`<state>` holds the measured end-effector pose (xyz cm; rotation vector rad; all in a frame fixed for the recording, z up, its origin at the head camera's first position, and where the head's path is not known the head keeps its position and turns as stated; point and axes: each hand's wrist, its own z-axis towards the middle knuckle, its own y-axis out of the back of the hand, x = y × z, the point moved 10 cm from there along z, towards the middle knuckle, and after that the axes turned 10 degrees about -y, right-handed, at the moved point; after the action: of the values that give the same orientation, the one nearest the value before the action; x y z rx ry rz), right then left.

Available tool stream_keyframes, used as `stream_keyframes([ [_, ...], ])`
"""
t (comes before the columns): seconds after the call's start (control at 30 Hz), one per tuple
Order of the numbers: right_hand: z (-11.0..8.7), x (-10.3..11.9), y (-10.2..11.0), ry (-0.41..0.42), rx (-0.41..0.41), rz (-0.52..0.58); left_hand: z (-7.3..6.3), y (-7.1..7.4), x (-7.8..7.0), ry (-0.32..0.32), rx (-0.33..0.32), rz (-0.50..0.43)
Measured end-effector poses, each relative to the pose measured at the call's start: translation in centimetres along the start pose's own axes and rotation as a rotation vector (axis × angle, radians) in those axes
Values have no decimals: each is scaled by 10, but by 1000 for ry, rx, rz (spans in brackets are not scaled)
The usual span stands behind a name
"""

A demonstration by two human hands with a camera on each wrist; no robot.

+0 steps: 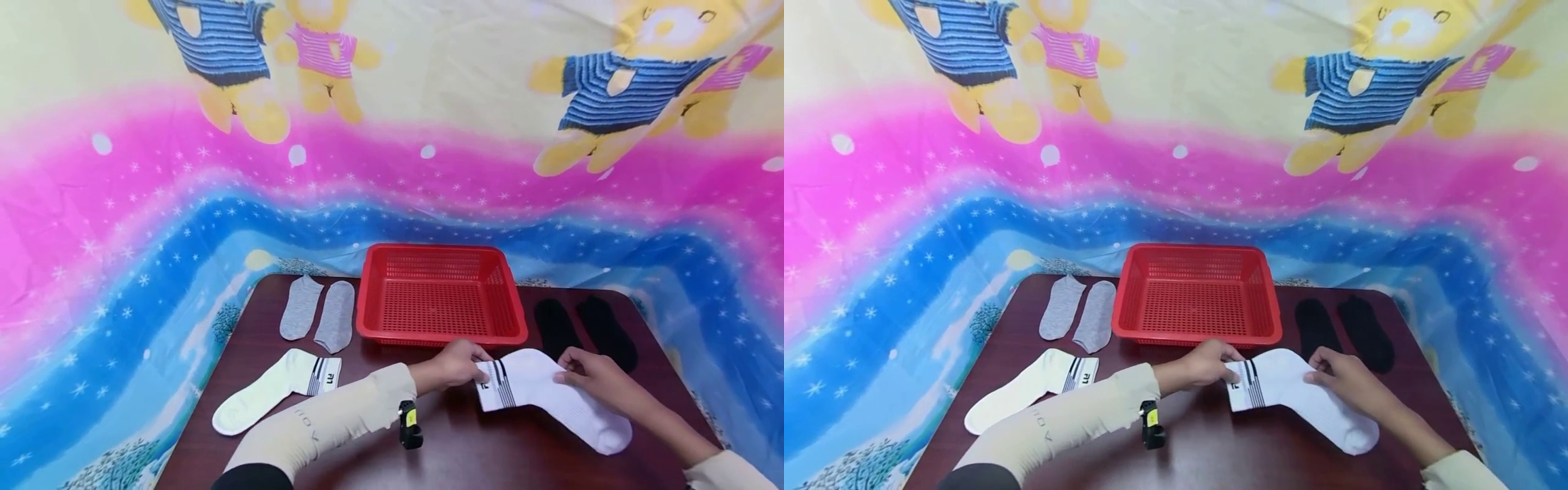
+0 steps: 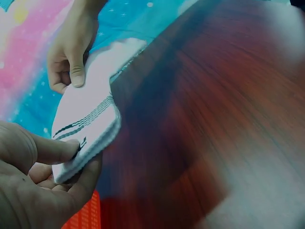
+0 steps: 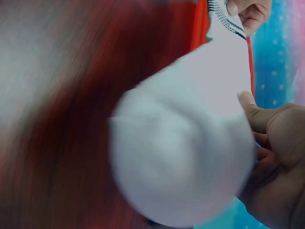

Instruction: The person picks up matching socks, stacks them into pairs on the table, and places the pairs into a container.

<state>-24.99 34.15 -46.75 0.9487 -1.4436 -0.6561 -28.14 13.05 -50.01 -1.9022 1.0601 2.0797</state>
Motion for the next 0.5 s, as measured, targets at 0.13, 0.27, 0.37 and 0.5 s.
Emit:
stream_keyframes([
  [0.13,5,13,-4,25,-40,3,-13,11,7,7,-7,-44],
  [0.27,9,27,-11,45,-46,14,-24,23,10,6,-25,-62],
  [0.37,11,36,-16,52,-47,23,-31,32,10,7,-39,-66],
  [0.5,13,49,-21,75,-62,29,-41,42,11,20,-48,-105],
])
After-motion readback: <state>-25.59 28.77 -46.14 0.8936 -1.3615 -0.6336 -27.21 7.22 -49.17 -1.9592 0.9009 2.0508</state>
